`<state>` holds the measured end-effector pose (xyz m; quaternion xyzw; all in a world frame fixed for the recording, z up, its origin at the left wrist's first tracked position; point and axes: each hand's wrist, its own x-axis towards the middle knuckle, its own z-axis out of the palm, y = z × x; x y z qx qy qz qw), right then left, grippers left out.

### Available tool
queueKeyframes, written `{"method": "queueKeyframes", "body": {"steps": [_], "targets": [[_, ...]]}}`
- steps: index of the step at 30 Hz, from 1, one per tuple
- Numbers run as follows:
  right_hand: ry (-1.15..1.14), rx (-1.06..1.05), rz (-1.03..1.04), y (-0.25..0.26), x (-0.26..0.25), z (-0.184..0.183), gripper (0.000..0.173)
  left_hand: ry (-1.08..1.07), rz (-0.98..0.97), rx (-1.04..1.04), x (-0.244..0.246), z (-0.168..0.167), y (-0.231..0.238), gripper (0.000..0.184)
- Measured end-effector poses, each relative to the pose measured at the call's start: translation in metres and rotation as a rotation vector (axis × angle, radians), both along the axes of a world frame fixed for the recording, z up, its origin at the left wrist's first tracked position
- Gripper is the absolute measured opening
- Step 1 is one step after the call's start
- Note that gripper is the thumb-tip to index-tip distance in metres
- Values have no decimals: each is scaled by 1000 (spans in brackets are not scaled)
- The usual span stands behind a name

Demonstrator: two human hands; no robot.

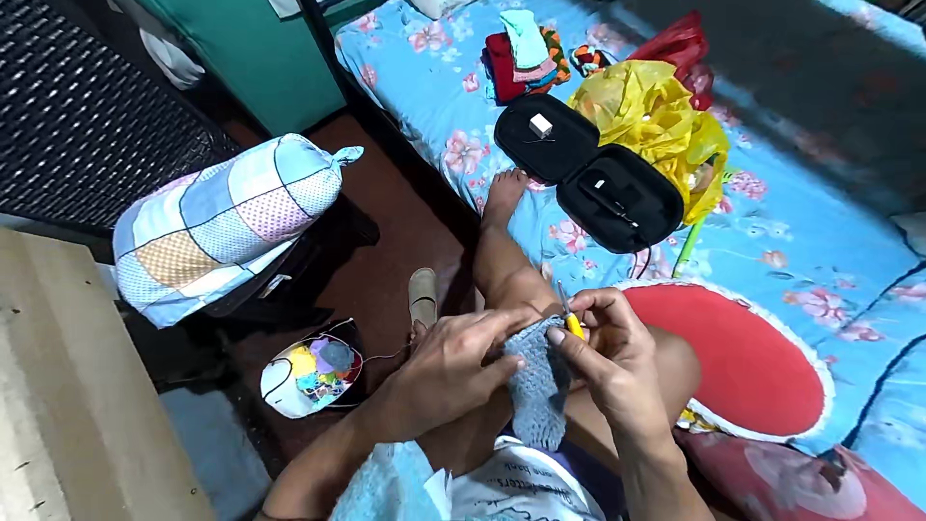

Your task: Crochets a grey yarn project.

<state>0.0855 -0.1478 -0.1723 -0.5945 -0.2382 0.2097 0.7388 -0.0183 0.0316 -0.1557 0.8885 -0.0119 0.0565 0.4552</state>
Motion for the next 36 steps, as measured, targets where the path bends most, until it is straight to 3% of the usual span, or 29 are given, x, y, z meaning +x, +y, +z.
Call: {"method": "queueKeyframes", "body": {"steps": [2,3,8,10,12,14,15,17,19,21,23,25,27,28,29,32,33,36], "targets": [[-19,4,19,0,4,-3,31,127,2,-51,-3,6,11,21],[-65,-4,36,-2,6,-5,30,191,-8,-115,-3,10,22,22],[-737,-256,138,-14,15,-7,9,149,-253,-1040,3,12,56,25],[-912,-399,52,-11,9,-1,12,51,-344,-1149,7,14,45,26],[-811,-430,-50,-10,5,2,15,-77,-417,-1124,9,15,28,26],[-447,-241,-28,-11,6,4,24,-213,-356,-1044,11,15,12,29],[-228,-106,15,-12,6,5,31,-286,-243,-885,12,14,8,33],[87,92,95,-16,5,8,38,-416,66,-343,19,5,5,36],[223,196,118,-17,0,10,39,-413,240,203,24,-5,5,35],[266,256,105,-18,-5,13,40,-366,289,439,23,-10,6,25],[304,328,93,-19,-10,17,42,-317,260,353,17,-8,11,38],[354,389,105,-19,-18,18,41,-294,80,-148,6,2,17,43],[403,432,115,-17,-34,19,42,-285,-131,-613,-4,14,16,35],[429,449,112,-15,-44,18,42,-284,-186,-752,-8,16,12,29],[453,465,105,-13,-55,17,42,-275,-211,-823,-12,17,6,35],[486,472,37,-9,-71,11,43,-158,-157,-725,-24,13,-15,113],[487,456,-3,-7,-72,9,43,-129,-112,-647,-26,10,-20,128],[479,433,-86,-6,-68,4,45,-87,67,-440,-29,-1,-33,129]]}}
